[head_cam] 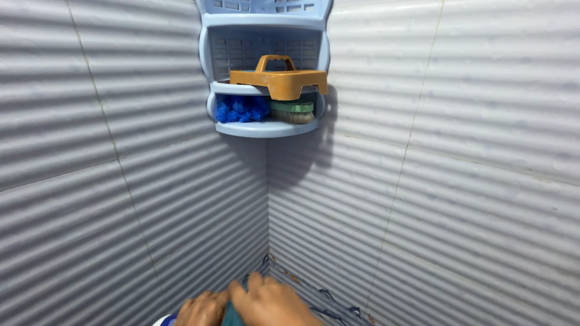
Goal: The person organizes toiletries by placing a soap dish and various cleaning items onto a wall-mounted blue plastic shelf.
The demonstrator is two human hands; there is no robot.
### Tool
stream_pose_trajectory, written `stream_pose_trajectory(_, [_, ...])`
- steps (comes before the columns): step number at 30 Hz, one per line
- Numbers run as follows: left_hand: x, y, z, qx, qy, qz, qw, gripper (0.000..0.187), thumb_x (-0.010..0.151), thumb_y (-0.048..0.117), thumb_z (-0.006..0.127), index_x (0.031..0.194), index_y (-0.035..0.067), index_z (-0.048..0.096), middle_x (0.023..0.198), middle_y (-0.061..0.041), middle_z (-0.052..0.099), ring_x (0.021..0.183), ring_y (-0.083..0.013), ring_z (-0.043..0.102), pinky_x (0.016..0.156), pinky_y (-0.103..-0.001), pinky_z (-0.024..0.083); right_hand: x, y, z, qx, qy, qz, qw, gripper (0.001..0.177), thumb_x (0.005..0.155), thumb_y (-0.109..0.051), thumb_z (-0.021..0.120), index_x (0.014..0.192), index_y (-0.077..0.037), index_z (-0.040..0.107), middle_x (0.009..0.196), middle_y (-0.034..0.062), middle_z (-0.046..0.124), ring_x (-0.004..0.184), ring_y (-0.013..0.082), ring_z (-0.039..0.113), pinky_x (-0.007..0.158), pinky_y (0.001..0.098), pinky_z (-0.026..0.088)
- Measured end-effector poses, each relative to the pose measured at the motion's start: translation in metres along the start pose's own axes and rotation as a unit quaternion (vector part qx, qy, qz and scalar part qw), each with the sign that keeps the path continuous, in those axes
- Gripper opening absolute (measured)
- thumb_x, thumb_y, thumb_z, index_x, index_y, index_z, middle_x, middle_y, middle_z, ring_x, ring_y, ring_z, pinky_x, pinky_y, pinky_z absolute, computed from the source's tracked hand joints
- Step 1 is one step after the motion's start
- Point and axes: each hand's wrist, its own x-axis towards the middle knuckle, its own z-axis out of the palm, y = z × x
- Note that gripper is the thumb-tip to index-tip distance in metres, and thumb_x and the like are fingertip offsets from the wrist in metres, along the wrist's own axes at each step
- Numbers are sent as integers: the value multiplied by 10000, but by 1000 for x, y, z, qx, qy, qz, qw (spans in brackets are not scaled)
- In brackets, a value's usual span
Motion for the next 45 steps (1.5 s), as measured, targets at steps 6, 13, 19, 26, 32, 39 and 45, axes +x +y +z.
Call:
stream_pose_trajectory(6, [9,44,-77,84,-66,26,994,311,880,150,627,1186,136,681,1138,-31,747,1114,-220,673,925,-463,514,11,44,-18,313,-246,112,911,421,636,-97,846,1031,-13,723,951,145,758,778,208,712,622,341,576])
stream_pose_trajectory(13, [15,46,-113,-42,20,124,991,607,609,181,842,1181,55,681,1123,-136,741,1099,-322,672,908,-506,501,23,11,-64,244,-210,181,929,298,608,-126,826,881,-54,731,809,123,753,750,240,753,680,373,609])
stream_pose_trajectory(19, [19,73,-132,-265,-37,-98,959,565,603,130,888,1140,97,712,1031,-88,782,1004,-242,746,860,-420,566,27,-20,-115,169,-95,154,969,320,679,-170,795,975,-61,744,881,169,749,817,340,745,730,438,597])
stream_pose_trajectory(26, [32,115,-179,-384,10,-163,909,472,642,117,924,1076,115,739,956,-53,815,916,-186,792,806,-346,631,16,-28,-100,159,230,46,959,437,746,-142,754,1165,-94,640,1063,156,646,960,371,688,811,454,565])
stream_pose_trajectory(32, [40,137,-192,-354,23,-216,910,653,612,80,917,1204,103,643,996,-80,776,940,-211,798,830,-346,615,38,-26,-107,170,274,153,934,235,788,-161,704,1011,-90,679,999,139,714,897,377,705,777,491,549])
stream_pose_trajectory(39, [37,115,-171,-397,55,-163,902,961,574,51,870,1460,149,510,1091,-93,775,1051,-191,752,923,-358,561,55,-5,-111,502,216,367,753,226,876,-175,632,1031,-67,757,893,149,785,758,267,752,706,387,584])
stream_pose_trajectory(45, [42,94,-153,-484,67,-196,851,1009,640,195,894,1500,103,375,1196,-114,725,1097,-208,724,950,-376,561,47,14,-107,644,299,279,646,346,906,-379,688,1069,-85,772,958,11,768,854,113,711,752,295,575])
